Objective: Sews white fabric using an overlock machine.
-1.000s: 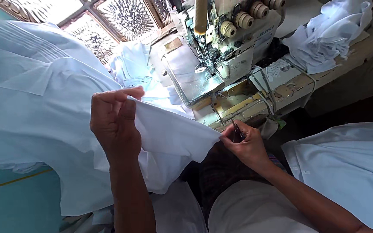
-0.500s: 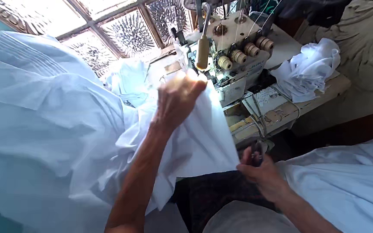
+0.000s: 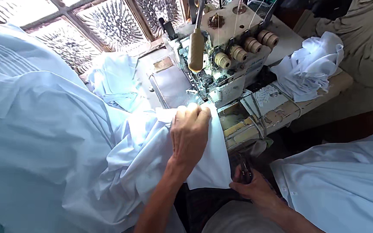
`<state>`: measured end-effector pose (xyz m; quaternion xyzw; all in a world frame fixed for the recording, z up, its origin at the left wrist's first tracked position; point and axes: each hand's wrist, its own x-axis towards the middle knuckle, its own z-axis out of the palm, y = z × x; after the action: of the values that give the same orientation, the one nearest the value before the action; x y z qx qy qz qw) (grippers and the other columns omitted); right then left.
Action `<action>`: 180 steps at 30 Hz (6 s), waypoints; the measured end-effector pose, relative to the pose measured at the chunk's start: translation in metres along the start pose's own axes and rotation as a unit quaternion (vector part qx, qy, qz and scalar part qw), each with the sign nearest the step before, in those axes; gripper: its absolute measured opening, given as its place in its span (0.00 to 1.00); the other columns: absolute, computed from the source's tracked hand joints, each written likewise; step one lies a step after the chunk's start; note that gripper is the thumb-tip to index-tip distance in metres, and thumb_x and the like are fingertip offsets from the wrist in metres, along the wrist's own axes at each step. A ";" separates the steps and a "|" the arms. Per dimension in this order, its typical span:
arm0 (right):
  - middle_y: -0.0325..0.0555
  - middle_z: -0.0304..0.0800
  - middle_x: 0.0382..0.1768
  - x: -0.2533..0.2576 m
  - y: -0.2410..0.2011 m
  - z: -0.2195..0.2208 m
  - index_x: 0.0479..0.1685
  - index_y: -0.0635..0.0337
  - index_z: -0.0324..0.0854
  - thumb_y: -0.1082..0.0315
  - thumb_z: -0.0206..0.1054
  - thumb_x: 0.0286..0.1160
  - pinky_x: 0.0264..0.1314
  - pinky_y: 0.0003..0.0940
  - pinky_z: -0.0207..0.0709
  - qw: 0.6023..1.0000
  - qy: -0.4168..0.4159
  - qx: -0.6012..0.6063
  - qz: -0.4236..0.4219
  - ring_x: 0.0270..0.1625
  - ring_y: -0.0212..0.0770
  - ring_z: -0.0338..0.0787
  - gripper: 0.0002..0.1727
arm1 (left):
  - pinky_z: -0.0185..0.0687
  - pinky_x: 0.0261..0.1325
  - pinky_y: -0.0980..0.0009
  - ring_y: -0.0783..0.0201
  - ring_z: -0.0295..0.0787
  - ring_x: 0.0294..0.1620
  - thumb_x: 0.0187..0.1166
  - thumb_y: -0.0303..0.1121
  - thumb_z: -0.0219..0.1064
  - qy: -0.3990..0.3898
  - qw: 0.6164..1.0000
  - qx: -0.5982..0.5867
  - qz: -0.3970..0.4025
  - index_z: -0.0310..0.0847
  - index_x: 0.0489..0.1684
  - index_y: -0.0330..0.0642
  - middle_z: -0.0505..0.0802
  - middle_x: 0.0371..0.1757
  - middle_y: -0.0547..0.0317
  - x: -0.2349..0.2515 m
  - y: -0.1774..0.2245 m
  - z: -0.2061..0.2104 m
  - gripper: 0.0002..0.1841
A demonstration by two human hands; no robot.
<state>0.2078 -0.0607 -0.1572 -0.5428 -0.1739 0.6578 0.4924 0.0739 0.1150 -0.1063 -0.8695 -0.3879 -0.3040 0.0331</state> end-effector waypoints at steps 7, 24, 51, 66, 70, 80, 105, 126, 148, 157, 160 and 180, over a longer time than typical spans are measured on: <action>0.28 0.85 0.23 0.010 -0.016 -0.001 0.34 0.49 0.77 0.81 0.72 0.56 0.16 0.11 0.61 0.997 0.000 0.022 -0.068 0.16 0.16 0.71 0.15 | 0.74 0.53 0.54 0.49 0.84 0.45 0.82 0.36 0.68 0.001 0.991 -0.091 -0.098 0.91 0.42 0.36 0.90 0.40 0.46 0.020 -0.013 0.003 0.11; 0.27 0.84 0.24 0.010 -0.021 -0.003 0.33 0.50 0.78 0.82 0.71 0.55 0.19 0.10 0.64 0.995 -0.015 0.021 -0.098 0.19 0.16 0.74 0.15 | 0.73 0.49 0.53 0.45 0.83 0.44 0.86 0.37 0.65 0.013 0.996 -0.013 -0.084 0.90 0.45 0.36 0.88 0.43 0.44 0.015 -0.004 0.005 0.13; 0.44 0.89 0.33 0.049 -0.044 -0.012 0.47 0.65 0.87 0.65 0.64 0.82 0.39 0.27 0.76 0.895 0.032 -0.325 -0.306 0.32 0.29 0.83 0.11 | 0.78 0.65 0.63 0.47 0.86 0.59 0.82 0.24 0.62 0.160 0.983 -0.080 -0.028 0.85 0.42 0.22 0.90 0.49 0.31 -0.023 -0.012 -0.012 0.10; 0.57 0.86 0.44 0.069 -0.107 -0.127 0.49 0.65 0.88 0.69 0.68 0.81 0.42 0.53 0.78 0.720 0.315 -0.500 -0.365 0.41 0.53 0.86 0.08 | 0.74 0.66 0.87 0.78 0.83 0.60 0.84 0.26 0.63 0.097 0.961 -0.244 -0.088 0.84 0.41 0.30 0.89 0.48 0.53 -0.106 0.006 -0.006 0.07; 0.57 0.88 0.40 0.086 -0.115 -0.111 0.43 0.66 0.90 0.70 0.70 0.79 0.42 0.52 0.80 0.712 0.278 -0.520 -0.382 0.40 0.54 0.87 0.08 | 0.74 0.66 0.87 0.79 0.83 0.60 0.84 0.26 0.63 0.085 0.956 -0.265 -0.097 0.84 0.41 0.31 0.89 0.47 0.54 -0.112 0.010 -0.001 0.07; 0.66 0.89 0.43 0.122 -0.125 -0.084 0.40 0.72 0.88 0.77 0.70 0.71 0.31 0.60 0.81 0.617 0.256 -0.667 -0.329 0.34 0.66 0.91 0.05 | 0.76 0.64 0.87 0.78 0.85 0.59 0.84 0.28 0.63 0.063 0.952 -0.283 -0.100 0.85 0.41 0.32 0.90 0.47 0.54 -0.116 0.014 0.002 0.08; 0.55 0.92 0.37 0.074 -0.085 -0.113 0.42 0.67 0.90 0.75 0.72 0.69 0.29 0.34 0.81 0.497 0.280 -0.564 -0.597 0.32 0.47 0.92 0.06 | 0.89 0.44 0.79 0.77 0.89 0.38 0.80 0.23 0.64 -0.023 0.787 -0.600 -0.142 0.88 0.42 0.33 0.93 0.44 0.64 -0.058 0.078 0.059 0.06; 0.63 0.88 0.34 0.131 -0.131 -0.118 0.36 0.71 0.86 0.80 0.65 0.74 0.20 0.50 0.76 0.468 0.162 -0.732 -0.467 0.22 0.60 0.87 0.04 | 0.88 0.43 0.81 0.78 0.89 0.38 0.78 0.20 0.63 -0.066 0.776 -0.600 -0.185 0.87 0.42 0.30 0.92 0.44 0.62 -0.076 0.077 0.061 0.06; 0.49 0.88 0.29 0.063 -0.076 -0.081 0.38 0.65 0.87 0.73 0.62 0.80 0.26 0.31 0.66 0.339 0.188 -0.598 -0.702 0.21 0.41 0.77 0.08 | 0.92 0.44 0.74 0.71 0.94 0.33 0.81 0.21 0.63 -0.056 0.559 -0.750 -0.350 0.92 0.43 0.39 0.97 0.35 0.58 -0.014 0.102 0.057 0.10; 0.52 0.94 0.39 0.056 -0.082 -0.074 0.43 0.67 0.90 0.73 0.69 0.75 0.39 0.23 0.83 0.584 0.150 -0.483 -0.635 0.37 0.36 0.92 0.07 | 0.92 0.43 0.73 0.70 0.93 0.31 0.82 0.20 0.61 -0.065 0.546 -0.748 -0.371 0.89 0.37 0.40 0.95 0.32 0.60 -0.010 0.095 0.057 0.10; 0.43 0.88 0.41 0.053 -0.095 -0.074 0.49 0.66 0.89 0.66 0.71 0.77 0.29 0.12 0.66 0.772 0.129 -0.379 -0.493 0.29 0.20 0.74 0.12 | 0.90 0.41 0.75 0.72 0.91 0.31 0.83 0.20 0.60 -0.085 0.590 -0.716 -0.363 0.87 0.39 0.38 0.93 0.33 0.62 -0.006 0.098 0.064 0.09; 0.65 0.89 0.59 0.095 -0.123 -0.095 0.58 0.67 0.88 0.83 0.62 0.73 0.39 0.62 0.82 0.669 0.309 -0.563 -0.375 0.45 0.66 0.92 0.17 | 0.88 0.50 0.79 0.80 0.89 0.43 0.80 0.23 0.67 0.025 0.903 -0.415 -0.109 0.85 0.46 0.34 0.92 0.44 0.68 -0.007 0.044 0.000 0.04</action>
<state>0.3552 0.0453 -0.1482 -0.7781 -0.5378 -0.0108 0.3245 0.1009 0.0797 -0.1027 -0.7489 -0.3184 -0.4607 -0.3542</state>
